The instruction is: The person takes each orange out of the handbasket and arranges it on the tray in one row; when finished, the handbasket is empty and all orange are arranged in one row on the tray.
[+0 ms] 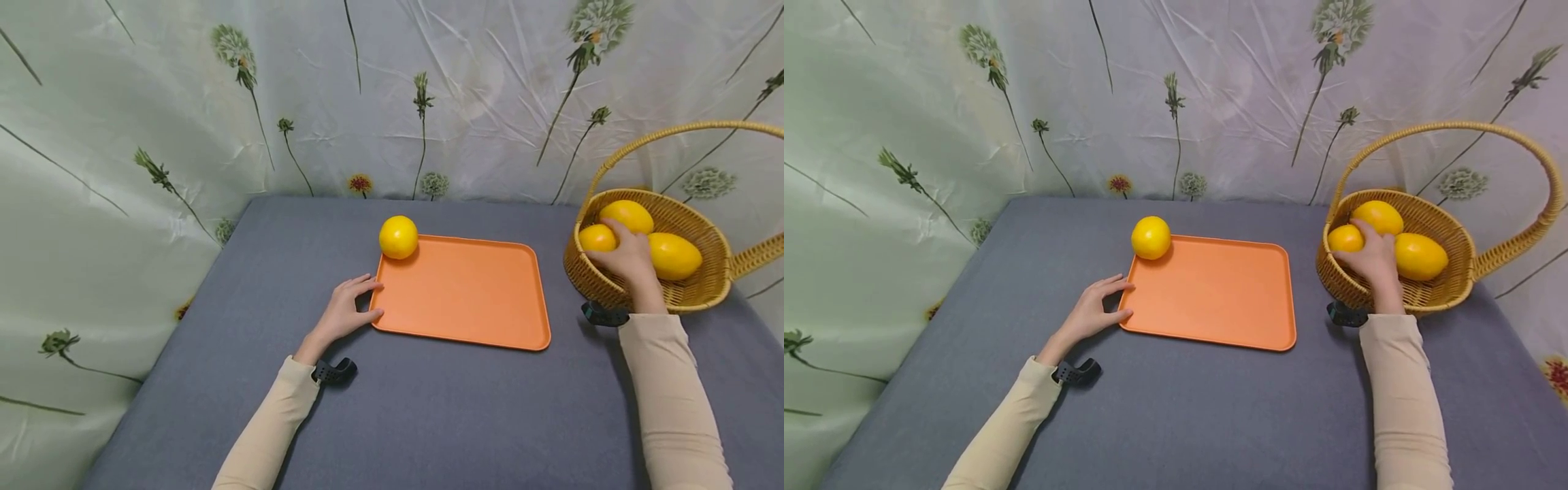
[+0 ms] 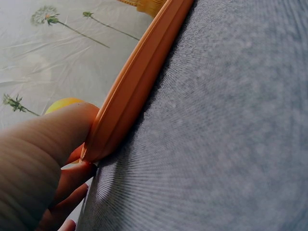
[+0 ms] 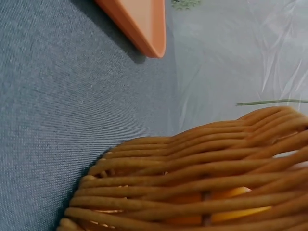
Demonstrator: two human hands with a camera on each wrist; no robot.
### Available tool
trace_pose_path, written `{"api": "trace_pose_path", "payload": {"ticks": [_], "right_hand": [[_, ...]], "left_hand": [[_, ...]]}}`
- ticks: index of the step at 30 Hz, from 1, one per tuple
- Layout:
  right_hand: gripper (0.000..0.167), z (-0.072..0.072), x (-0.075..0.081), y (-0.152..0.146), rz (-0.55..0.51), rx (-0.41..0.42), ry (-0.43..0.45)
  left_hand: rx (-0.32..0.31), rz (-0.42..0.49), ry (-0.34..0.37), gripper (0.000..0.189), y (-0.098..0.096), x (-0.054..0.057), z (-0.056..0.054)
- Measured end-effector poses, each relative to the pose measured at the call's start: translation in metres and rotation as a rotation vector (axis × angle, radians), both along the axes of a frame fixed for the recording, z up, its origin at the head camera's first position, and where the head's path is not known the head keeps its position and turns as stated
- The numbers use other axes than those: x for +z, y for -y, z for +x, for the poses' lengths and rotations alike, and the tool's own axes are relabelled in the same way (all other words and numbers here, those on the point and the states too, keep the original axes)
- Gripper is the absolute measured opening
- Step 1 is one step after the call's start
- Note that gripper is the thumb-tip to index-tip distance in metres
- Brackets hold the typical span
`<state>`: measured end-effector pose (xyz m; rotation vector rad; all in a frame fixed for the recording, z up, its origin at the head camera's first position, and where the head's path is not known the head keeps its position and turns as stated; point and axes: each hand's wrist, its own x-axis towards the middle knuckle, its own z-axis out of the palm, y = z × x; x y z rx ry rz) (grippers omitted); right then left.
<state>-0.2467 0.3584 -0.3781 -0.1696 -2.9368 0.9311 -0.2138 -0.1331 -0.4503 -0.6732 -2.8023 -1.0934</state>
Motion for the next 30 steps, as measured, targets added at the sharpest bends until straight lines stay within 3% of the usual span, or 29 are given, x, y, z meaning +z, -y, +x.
{"api": "trace_pose_path", "payload": {"ticks": [23,30], "right_hand": [[0.082,0.024,0.008,0.010,-0.152,-0.168,-0.153],[0.080,0.028,0.009,0.012,-0.184,-0.280,-0.239]], "left_hand": [[0.000,-0.002,0.014,0.051,0.001,0.000,0.000],[0.003,0.000,0.016,0.050,0.000,0.000,-0.001]]}}
